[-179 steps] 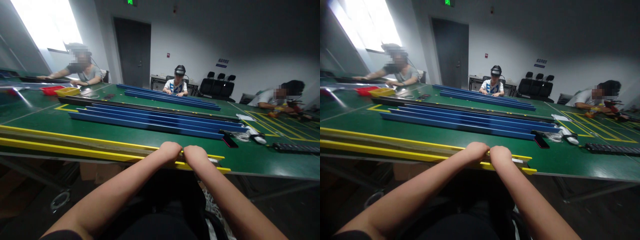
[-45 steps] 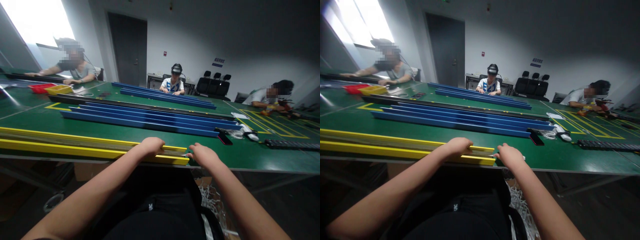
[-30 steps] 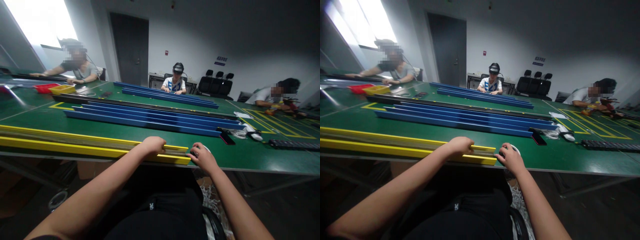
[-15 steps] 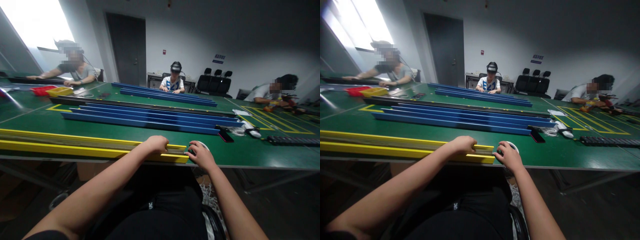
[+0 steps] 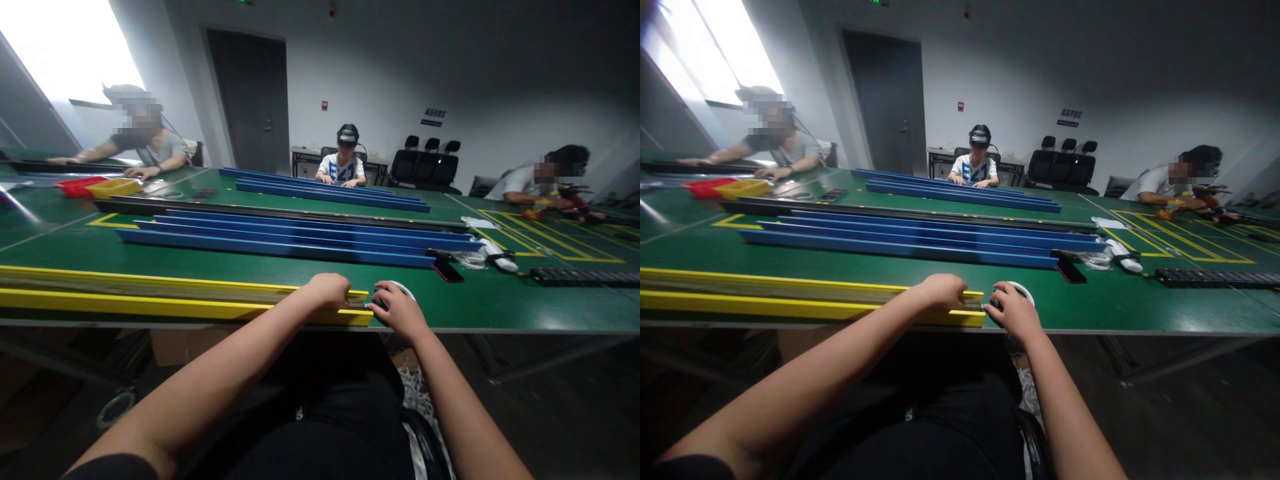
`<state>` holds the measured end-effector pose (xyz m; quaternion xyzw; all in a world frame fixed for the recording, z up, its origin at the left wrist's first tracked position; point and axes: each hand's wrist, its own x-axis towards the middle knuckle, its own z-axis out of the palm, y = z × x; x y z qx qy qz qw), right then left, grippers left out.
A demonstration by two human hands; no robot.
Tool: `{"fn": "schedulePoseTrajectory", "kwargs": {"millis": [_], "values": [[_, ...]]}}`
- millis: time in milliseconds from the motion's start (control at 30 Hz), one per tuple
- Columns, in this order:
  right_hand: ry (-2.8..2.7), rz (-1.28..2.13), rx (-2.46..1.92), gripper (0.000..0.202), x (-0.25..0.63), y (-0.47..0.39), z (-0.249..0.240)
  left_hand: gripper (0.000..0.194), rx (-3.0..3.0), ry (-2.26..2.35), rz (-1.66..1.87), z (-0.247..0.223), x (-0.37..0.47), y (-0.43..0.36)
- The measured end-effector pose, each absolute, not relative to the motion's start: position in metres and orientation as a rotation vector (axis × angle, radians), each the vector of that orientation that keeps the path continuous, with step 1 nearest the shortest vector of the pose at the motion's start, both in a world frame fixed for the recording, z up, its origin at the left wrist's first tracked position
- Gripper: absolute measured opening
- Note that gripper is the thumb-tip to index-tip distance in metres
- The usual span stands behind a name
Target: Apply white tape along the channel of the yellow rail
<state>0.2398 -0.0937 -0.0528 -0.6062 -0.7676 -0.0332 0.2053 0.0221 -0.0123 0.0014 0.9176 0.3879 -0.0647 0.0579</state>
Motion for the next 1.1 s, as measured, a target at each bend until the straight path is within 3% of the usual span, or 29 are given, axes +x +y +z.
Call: {"fn": "schedulePoseTrajectory", "kwargs": {"millis": [767,1100], "values": [[-2.216,-0.047,-1.595,0.019,0.239,-0.1,-0.052,0.039,2.745,1.177,-0.196,0.0,0.059,-0.019],[-2.192,-0.058,-1.603,0.027,0.226,-0.117,-0.059,0.039,2.699,1.211,-0.193,-0.005,0.061,-0.017]]}}
